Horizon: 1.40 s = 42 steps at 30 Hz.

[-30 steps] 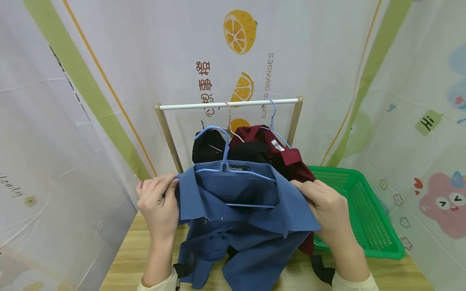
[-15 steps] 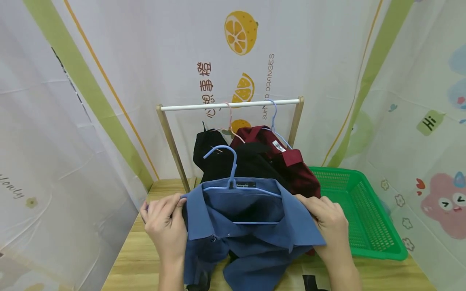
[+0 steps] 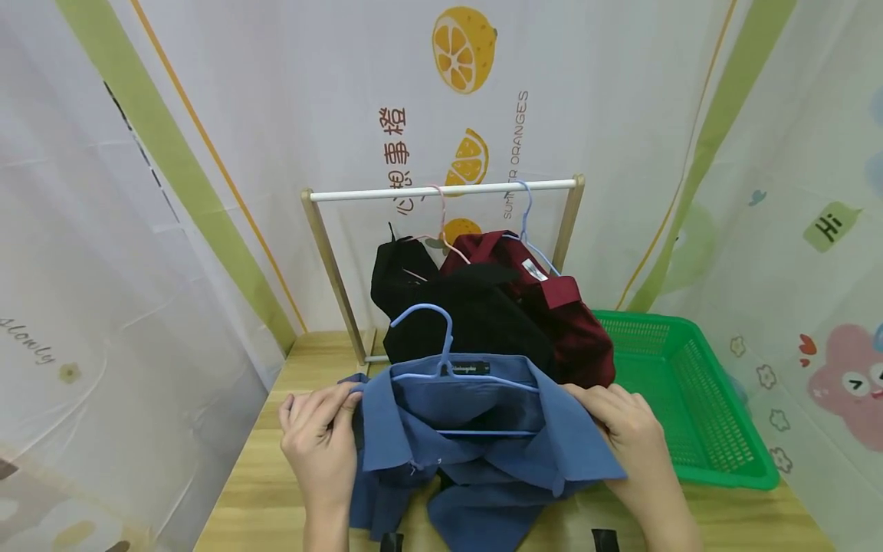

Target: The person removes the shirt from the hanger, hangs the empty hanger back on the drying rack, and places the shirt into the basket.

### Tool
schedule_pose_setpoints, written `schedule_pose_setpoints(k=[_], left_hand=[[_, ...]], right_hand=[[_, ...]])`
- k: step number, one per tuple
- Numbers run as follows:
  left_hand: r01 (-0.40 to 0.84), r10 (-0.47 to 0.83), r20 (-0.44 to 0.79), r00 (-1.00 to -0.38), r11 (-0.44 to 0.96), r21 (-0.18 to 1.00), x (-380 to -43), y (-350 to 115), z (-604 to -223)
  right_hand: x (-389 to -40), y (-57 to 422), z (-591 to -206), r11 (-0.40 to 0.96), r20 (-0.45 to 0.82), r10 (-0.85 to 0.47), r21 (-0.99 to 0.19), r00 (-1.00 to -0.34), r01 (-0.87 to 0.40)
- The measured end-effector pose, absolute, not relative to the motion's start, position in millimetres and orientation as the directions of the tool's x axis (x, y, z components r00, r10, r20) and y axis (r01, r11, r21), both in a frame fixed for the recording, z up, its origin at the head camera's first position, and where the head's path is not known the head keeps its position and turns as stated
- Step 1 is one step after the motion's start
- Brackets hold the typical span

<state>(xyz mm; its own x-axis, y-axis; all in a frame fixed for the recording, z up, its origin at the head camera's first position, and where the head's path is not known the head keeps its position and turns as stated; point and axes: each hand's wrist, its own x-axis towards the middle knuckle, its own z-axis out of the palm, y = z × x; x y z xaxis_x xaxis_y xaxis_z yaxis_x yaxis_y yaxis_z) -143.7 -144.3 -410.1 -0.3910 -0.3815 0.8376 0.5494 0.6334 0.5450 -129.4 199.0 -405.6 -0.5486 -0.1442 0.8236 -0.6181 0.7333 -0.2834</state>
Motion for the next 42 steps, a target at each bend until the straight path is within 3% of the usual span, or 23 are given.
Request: schedule_pose_setpoints(k=[13, 24, 42], left_hand=[[0.573, -0.259, 0.871, -0.418, 0.668, 0.474, -147.9, -149.4, -411.6], [0.581, -0.266, 0.856, -0.444, 0.642, 0.500, -145.2, -150.4, -415.9], [0.572, -0.308, 0.835, -0.456, 0.617, 0.540, -148.7, -147.7, -418.2]], right_hand=[[-123.9, 205.7, -413.1, 0.670, 0.800, -0.103, -0.383, -0.591, -0.636], [-118.3, 205.4, -414.5, 0.668, 0.792, -0.112, -0.388, -0.601, -0.636], [-126.6, 195.9, -405.6, 0.660, 0.833, -0.159, -0.310, -0.530, -0.685]])
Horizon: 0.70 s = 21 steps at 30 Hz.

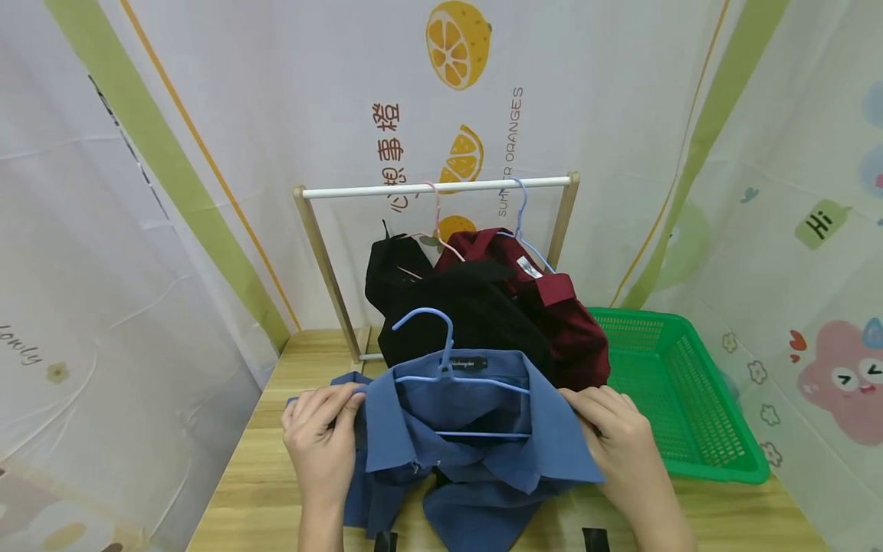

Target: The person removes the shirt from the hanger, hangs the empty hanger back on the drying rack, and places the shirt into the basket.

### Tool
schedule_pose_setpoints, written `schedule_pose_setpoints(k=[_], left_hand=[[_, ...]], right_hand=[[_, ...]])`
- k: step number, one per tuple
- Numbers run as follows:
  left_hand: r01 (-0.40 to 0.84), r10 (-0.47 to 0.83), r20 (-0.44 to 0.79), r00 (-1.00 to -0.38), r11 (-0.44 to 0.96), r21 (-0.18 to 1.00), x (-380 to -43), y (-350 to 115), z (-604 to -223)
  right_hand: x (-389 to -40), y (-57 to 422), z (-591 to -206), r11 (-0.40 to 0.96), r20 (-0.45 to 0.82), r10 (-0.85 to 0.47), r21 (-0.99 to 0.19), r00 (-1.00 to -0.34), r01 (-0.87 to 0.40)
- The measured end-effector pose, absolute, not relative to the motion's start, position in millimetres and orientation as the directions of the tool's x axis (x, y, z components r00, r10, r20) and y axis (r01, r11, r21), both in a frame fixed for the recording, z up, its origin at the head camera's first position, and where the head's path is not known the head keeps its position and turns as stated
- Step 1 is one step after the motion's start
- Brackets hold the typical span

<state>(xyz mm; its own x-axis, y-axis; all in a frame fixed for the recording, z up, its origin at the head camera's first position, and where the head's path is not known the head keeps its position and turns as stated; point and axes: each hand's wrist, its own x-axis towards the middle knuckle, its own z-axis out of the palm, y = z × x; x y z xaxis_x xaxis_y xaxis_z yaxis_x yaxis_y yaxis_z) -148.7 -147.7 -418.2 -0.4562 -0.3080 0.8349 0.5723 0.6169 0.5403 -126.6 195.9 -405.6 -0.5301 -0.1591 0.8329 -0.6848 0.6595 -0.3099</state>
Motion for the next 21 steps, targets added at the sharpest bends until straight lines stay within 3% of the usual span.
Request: schedule_pose_setpoints(k=[6, 14, 17, 21], left_hand=[[0.549, -0.318, 0.803, -0.504, 0.600, 0.582, -147.7, -146.2, -417.4], [0.534, -0.333, 0.792, -0.512, 0.598, 0.597, -148.8, -146.3, -416.8], [0.533, -0.335, 0.789, -0.515, 0.596, 0.601, -148.9, -146.3, -416.6], [0.542, -0.322, 0.796, -0.513, 0.598, 0.591, -148.8, -145.4, -417.2]], right_hand=[[-126.4, 191.4, -402.8, 0.666, 0.836, -0.166, -0.296, -0.524, -0.684], [-116.1, 191.8, -395.1, 0.666, 0.728, -0.148, -0.427, -0.669, -0.612], [-116.9, 193.4, -395.2, 0.650, 0.729, -0.159, -0.431, -0.666, -0.626], [-121.1, 194.0, -396.8, 0.637, 0.779, -0.178, -0.374, -0.601, -0.674]])
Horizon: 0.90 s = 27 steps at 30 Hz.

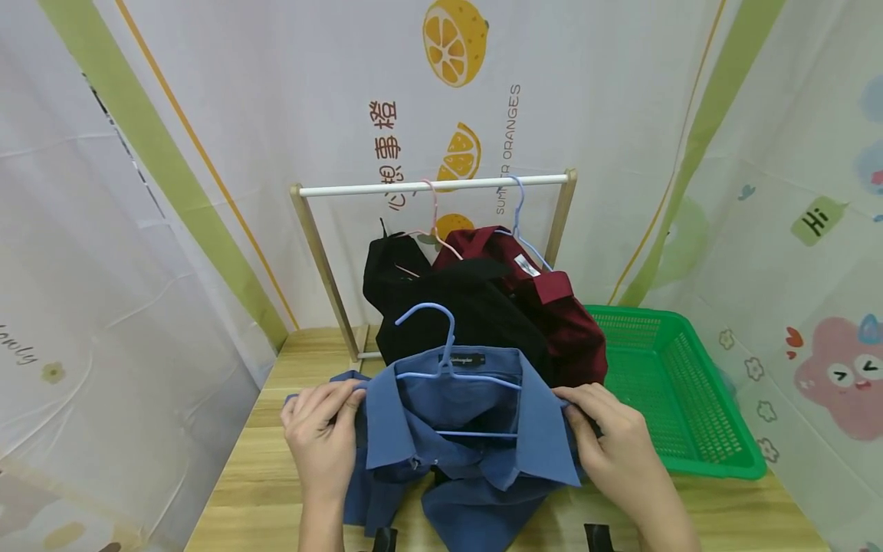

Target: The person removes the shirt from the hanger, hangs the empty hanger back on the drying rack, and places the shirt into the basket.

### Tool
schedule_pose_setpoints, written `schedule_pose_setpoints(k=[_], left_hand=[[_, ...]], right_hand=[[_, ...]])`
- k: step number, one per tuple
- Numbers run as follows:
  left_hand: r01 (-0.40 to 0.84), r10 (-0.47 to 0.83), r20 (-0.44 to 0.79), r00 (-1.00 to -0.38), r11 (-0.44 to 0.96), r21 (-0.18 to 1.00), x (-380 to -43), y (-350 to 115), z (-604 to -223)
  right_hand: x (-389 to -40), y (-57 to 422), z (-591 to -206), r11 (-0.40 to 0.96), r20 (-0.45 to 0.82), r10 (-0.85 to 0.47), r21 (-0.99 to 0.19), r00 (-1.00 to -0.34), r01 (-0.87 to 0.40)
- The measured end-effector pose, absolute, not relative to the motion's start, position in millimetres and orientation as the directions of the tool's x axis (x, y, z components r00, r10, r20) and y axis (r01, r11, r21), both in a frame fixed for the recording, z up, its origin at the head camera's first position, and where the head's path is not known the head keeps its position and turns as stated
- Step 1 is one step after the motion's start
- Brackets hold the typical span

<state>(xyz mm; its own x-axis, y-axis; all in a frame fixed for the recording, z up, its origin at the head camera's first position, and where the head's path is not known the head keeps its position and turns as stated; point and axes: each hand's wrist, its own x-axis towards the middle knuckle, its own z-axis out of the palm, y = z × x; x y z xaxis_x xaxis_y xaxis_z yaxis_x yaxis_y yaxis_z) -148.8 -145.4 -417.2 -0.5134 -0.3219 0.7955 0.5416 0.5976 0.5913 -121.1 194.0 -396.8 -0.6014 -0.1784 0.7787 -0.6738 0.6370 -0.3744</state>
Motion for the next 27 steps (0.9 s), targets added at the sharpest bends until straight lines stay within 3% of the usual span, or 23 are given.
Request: schedule_pose_setpoints(k=[4, 15, 22, 27], left_hand=[[0.546, -0.309, 0.795, -0.522, 0.595, 0.590, -148.9, -144.9, -417.9], [0.573, -0.319, 0.792, -0.520, 0.558, 0.600, -153.7, -147.1, -421.8], [0.581, -0.316, 0.804, -0.503, 0.565, 0.586, -155.5, -146.7, -422.7], [0.576, -0.314, 0.789, -0.529, 0.550, 0.605, -153.4, -146.7, -419.7]], right_hand=[[-123.6, 192.1, -397.4, 0.643, 0.804, -0.171, -0.347, -0.569, -0.683], [-120.3, 181.7, -388.2, 0.718, 0.762, -0.167, -0.341, -0.626, -0.606], [-122.2, 175.9, -386.4, 0.679, 0.762, -0.177, -0.364, -0.623, -0.638], [-123.8, 174.5, -387.1, 0.662, 0.757, -0.176, -0.382, -0.629, -0.645]])
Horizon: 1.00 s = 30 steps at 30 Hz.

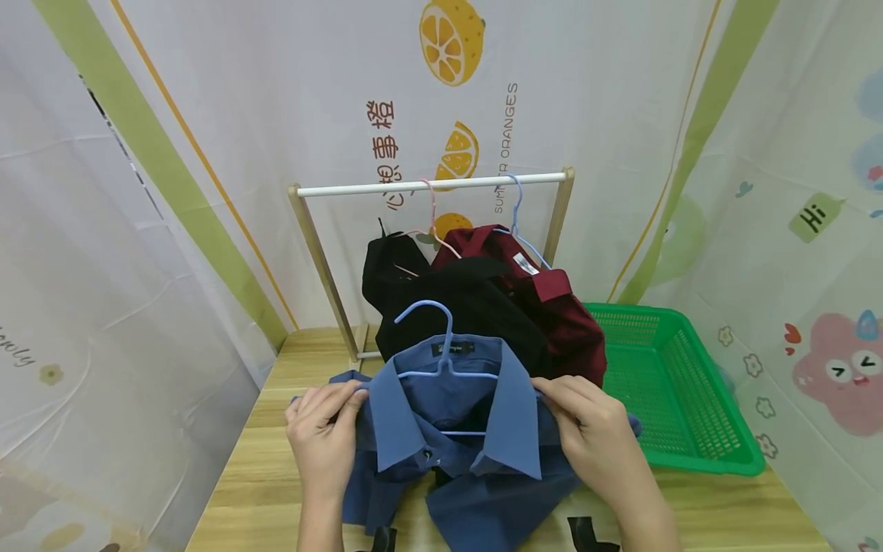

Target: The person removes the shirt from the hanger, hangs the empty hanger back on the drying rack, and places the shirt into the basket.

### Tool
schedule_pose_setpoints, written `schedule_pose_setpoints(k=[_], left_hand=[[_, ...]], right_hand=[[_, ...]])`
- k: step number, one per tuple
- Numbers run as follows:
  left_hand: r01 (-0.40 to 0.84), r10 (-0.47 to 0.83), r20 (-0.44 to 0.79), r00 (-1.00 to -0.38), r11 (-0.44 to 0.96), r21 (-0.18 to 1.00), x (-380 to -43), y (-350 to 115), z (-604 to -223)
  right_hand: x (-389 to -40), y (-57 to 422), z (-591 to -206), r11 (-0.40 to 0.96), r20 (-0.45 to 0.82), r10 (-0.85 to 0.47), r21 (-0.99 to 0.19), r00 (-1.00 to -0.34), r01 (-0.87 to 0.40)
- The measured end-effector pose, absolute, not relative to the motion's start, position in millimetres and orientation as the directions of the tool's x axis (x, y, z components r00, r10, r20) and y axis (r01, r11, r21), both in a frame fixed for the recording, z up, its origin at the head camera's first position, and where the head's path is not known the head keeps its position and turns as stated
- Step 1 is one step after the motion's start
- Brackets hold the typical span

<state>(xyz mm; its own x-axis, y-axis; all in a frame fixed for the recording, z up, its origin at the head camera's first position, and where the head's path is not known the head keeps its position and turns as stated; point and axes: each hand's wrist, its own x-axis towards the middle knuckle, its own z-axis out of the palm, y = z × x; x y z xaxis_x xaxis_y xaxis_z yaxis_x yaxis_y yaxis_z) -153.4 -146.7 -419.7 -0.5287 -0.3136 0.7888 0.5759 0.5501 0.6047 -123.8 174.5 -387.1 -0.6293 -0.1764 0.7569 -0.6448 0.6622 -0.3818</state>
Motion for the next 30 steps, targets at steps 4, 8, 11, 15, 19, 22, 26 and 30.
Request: schedule_pose_setpoints(k=[4, 8, 11, 15, 19, 22, 26, 30], left_hand=[[0.576, -0.316, 0.789, -0.527, 0.550, 0.605, -153.4, -145.3, -420.0], [0.577, -0.332, 0.785, -0.523, 0.540, 0.613, -152.2, -143.1, -420.2], [0.575, -0.336, 0.775, -0.535, 0.527, 0.626, -150.0, -141.9, -418.1], [0.577, -0.327, 0.772, -0.545, 0.522, 0.628, -148.9, -140.0, -417.5], [0.579, -0.320, 0.775, -0.545, 0.525, 0.624, -148.8, -139.3, -417.9], [0.585, -0.316, 0.783, -0.536, 0.530, 0.614, -149.3, -139.1, -418.1], [0.598, -0.313, 0.795, -0.520, 0.531, 0.601, -150.0, -138.5, -418.6], [0.604, -0.311, 0.789, -0.530, 0.514, 0.609, -149.8, -138.2, -419.4]], right_hand=[[-123.8, 175.5, -388.8, 0.653, 0.756, -0.169, -0.395, -0.632, -0.647], [-120.4, 177.9, -389.2, 0.615, 0.712, -0.163, -0.468, -0.683, -0.635], [-117.4, 179.3, -388.6, 0.605, 0.668, -0.154, -0.519, -0.728, -0.604], [-117.4, 179.2, -387.8, 0.614, 0.682, -0.148, -0.505, -0.716, -0.607], [-118.8, 177.2, -386.7, 0.627, 0.711, -0.145, -0.472, -0.688, -0.620], [-119.2, 176.0, -386.0, 0.644, 0.720, -0.141, -0.455, -0.680, -0.615], [-120.6, 175.1, -385.2, 0.666, 0.745, -0.144, -0.414, -0.652, -0.620], [-122.9, 175.3, -384.5, 0.686, 0.773, -0.139, -0.375, -0.619, -0.623]])
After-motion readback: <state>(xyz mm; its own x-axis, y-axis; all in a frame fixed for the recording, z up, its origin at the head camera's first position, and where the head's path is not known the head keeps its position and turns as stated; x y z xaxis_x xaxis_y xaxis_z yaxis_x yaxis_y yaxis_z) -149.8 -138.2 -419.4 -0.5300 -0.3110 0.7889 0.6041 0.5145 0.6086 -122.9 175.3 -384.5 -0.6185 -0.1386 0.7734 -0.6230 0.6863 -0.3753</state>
